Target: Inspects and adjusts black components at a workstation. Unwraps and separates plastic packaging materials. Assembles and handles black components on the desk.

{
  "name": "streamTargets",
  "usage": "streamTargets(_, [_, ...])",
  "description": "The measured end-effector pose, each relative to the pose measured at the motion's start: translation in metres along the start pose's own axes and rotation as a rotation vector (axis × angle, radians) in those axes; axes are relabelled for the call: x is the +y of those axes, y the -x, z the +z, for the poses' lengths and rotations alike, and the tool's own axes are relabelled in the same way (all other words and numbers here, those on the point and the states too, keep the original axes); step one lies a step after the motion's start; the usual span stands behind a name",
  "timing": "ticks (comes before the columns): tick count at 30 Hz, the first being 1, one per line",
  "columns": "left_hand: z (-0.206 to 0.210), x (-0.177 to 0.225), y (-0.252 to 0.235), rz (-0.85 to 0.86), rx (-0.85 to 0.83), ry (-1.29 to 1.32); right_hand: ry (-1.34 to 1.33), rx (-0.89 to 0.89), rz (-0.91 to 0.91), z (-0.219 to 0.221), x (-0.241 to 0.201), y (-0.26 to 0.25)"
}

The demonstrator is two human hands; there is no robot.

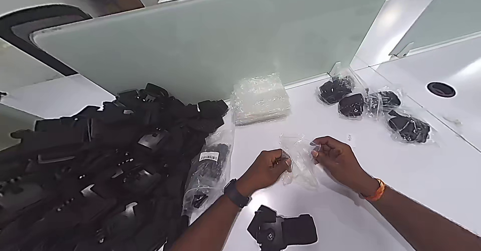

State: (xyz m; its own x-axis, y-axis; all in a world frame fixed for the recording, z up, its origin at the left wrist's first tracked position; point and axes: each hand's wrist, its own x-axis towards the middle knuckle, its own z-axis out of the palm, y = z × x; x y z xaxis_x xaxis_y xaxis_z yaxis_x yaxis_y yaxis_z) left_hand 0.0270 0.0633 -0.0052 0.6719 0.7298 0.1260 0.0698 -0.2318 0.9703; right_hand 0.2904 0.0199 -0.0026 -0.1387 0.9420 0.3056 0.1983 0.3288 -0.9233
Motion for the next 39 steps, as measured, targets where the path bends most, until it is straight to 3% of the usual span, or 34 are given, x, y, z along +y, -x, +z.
streamTargets(5, [-0.001, 0.005, -0.004, -0.009, 0.216, 0.106, -0.202, 0.076, 0.092, -0.019, 0.005, -0.012])
streamTargets(15, [0.003, 0.007, -0.007, -0.06, 0.5, 0.209, -0.171, -0.009, 0.097, -0.023, 0.006, -0.012])
streamTargets(18, [0.003, 0.008, -0.007, -0.075, 0.445, 0.205, -0.191, -0.133, 0.101, -0.024, 0.003, -0.012])
streamTargets(23, [0.004, 0.007, -0.004, -0.059, 0.211, 0.138, -0.273, -0.282, 0.178, -0.019, -0.01, -0.011])
streamTargets(26, [0.005, 0.005, -0.005, -0.039, 0.284, 0.155, -0.235, -0.197, 0.211, -0.012, -0.013, -0.01])
streamTargets(31, [0.005, 0.005, -0.006, -0.008, 0.354, 0.199, -0.178, 0.065, 0.055, -0.016, 0.004, -0.012])
streamTargets(39, [0.002, -0.003, -0.005, 0.085, 0.264, 0.141, -0.175, 0.021, 0.077, -0.013, 0.002, -0.011])
